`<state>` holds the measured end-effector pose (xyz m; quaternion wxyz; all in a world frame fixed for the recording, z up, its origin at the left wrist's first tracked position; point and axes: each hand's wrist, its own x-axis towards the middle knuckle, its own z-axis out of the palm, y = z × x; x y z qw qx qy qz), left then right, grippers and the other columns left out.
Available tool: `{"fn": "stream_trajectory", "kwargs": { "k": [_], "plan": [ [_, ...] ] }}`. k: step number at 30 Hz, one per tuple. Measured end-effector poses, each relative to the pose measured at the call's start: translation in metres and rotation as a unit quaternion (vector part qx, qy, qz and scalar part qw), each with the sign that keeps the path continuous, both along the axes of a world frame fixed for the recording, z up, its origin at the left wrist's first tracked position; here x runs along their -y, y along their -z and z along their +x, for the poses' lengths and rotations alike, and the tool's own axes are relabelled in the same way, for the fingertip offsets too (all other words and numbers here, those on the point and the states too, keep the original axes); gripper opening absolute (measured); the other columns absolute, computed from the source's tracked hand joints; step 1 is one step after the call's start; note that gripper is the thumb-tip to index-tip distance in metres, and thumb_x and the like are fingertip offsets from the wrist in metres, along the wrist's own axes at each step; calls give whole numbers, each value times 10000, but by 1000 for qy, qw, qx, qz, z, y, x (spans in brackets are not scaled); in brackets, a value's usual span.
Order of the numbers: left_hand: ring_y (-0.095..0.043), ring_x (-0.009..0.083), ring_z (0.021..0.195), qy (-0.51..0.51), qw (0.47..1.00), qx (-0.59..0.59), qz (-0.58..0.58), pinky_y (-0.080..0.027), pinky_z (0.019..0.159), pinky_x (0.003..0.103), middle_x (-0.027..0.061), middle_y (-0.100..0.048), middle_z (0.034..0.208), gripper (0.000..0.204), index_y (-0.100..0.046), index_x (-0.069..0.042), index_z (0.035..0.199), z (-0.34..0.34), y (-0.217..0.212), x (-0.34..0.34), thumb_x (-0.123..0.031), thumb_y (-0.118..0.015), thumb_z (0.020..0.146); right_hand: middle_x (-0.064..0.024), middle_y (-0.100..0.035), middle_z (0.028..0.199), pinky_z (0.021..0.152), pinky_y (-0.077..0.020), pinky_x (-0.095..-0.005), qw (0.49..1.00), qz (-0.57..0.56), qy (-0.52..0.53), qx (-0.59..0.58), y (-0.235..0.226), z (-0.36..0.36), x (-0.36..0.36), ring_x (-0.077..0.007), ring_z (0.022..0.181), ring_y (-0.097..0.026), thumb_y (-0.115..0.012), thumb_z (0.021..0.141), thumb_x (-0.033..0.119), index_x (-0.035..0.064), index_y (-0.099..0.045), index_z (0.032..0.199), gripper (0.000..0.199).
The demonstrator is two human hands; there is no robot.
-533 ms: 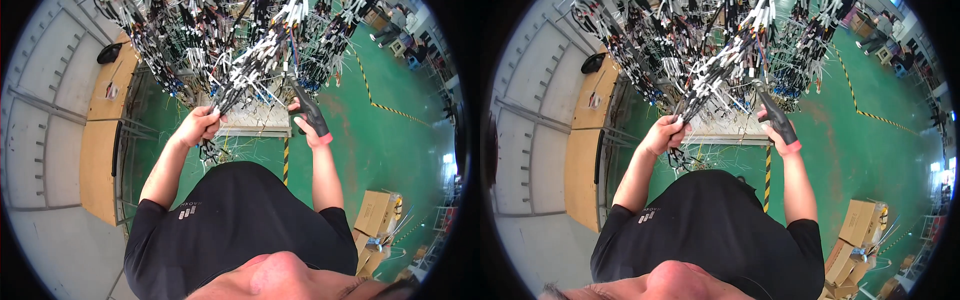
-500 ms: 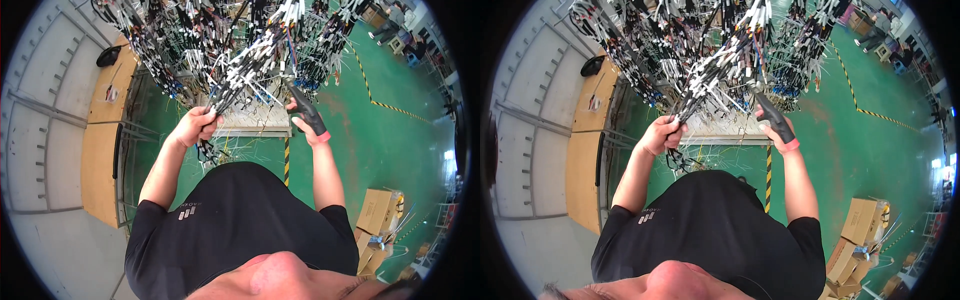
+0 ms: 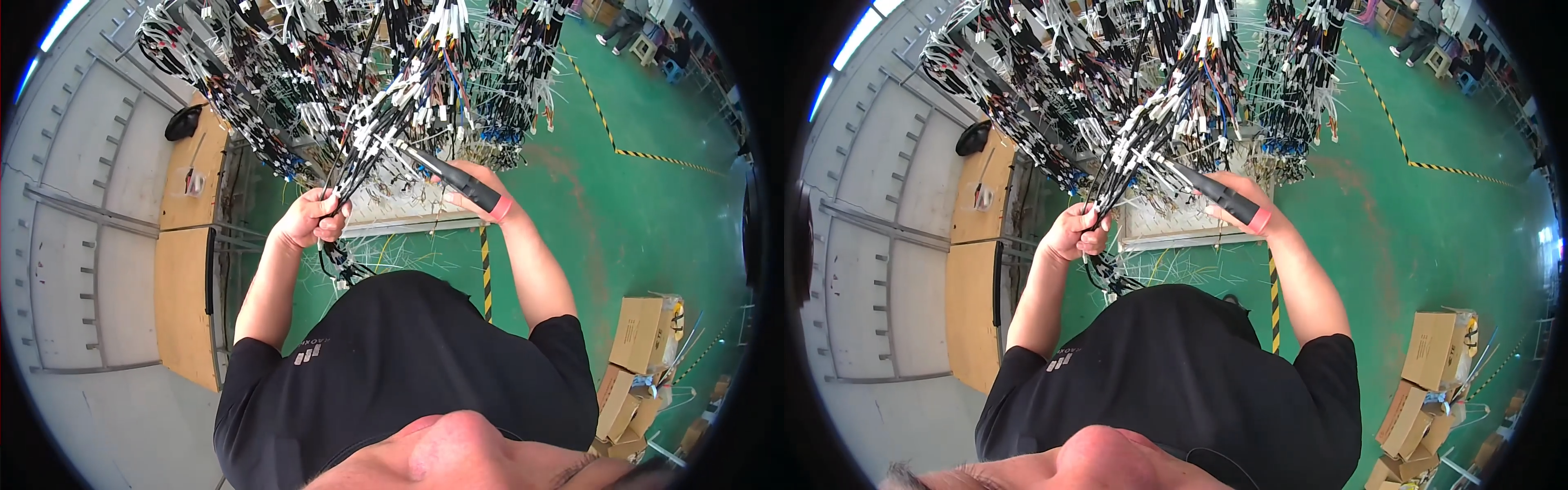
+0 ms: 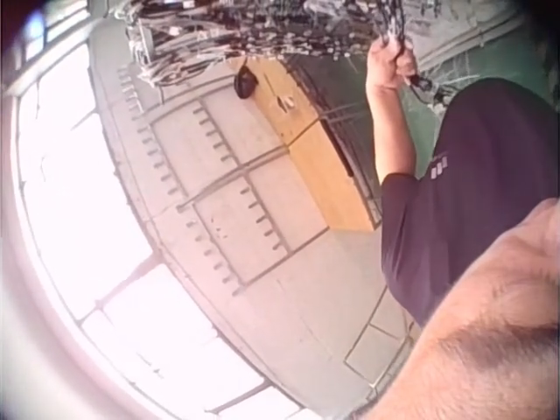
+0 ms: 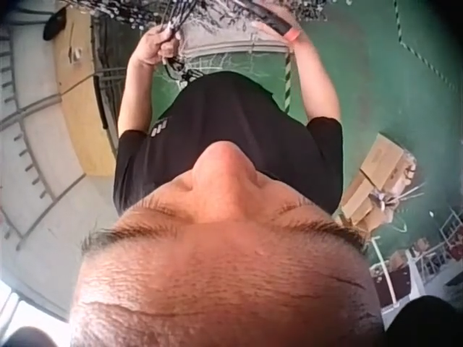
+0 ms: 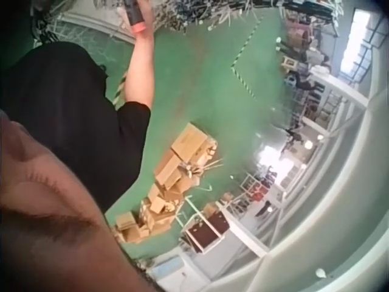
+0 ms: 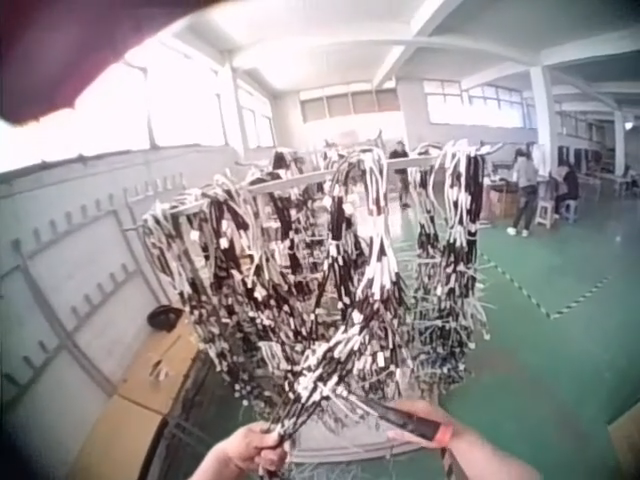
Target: Secure bundles of wires using a cable tie gun.
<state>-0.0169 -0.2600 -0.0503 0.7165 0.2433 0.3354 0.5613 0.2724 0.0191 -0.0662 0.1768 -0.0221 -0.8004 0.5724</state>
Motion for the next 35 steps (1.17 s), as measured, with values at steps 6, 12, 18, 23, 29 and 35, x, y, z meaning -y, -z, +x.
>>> {"fn": "stream_trajectory", "kwargs": {
  "k": [6,12,18,23,29,35],
  "plan": [
    [-406,101,498,-14,997,-67,-24,-337,494,265,11,-501,658,319,-657,21,1099,10,-2,0,-294,-610,1100,-125,-676,1068,932,-516,-368,993,115,17,0,-31,0,-3,-250,990,-654,-725,864,109,-32,-664,1277,441],
    [-686,214,598,-27,991,-134,-1,-570,568,329,144,-712,779,572,-686,101,1188,20,-5,0,-449,-548,1112,-105,-670,1034,898,-518,-346,996,52,18,75,-20,2,-9,-214,964,-653,-738,841,104,-19,-683,1190,374],
    [-574,179,478,-36,994,-105,-19,-492,454,324,109,-612,628,597,-691,98,1103,24,5,-2,-457,-473,1140,-81,-689,1090,965,-509,-349,999,36,-16,4,-6,-9,-11,-201,1024,-656,-726,853,111,-4,-690,1161,331],
    [-469,149,422,0,998,-39,-41,-383,417,307,88,-546,553,570,-685,79,1009,17,10,-3,-434,-475,1143,-60,-680,930,776,-523,-323,998,44,11,31,-9,-13,-5,-165,849,-647,-762,843,141,19,-709,1039,237],
    [-451,127,395,-3,999,-22,32,-370,409,288,67,-534,534,592,-696,67,1041,4,10,1,-487,-504,1119,-98,-578,717,604,-466,-339,963,223,139,-66,-3,-6,4,-198,674,-629,-820,745,121,20,-629,827,232],
    [-482,81,460,24,993,-28,112,-369,429,241,25,-583,626,737,-668,43,1153,0,15,1,-656,-736,931,-134,-628,1139,1205,-373,-566,869,444,199,-94,1,5,26,-362,1130,-613,-795,736,154,68,-643,1164,462]
  ]
}}
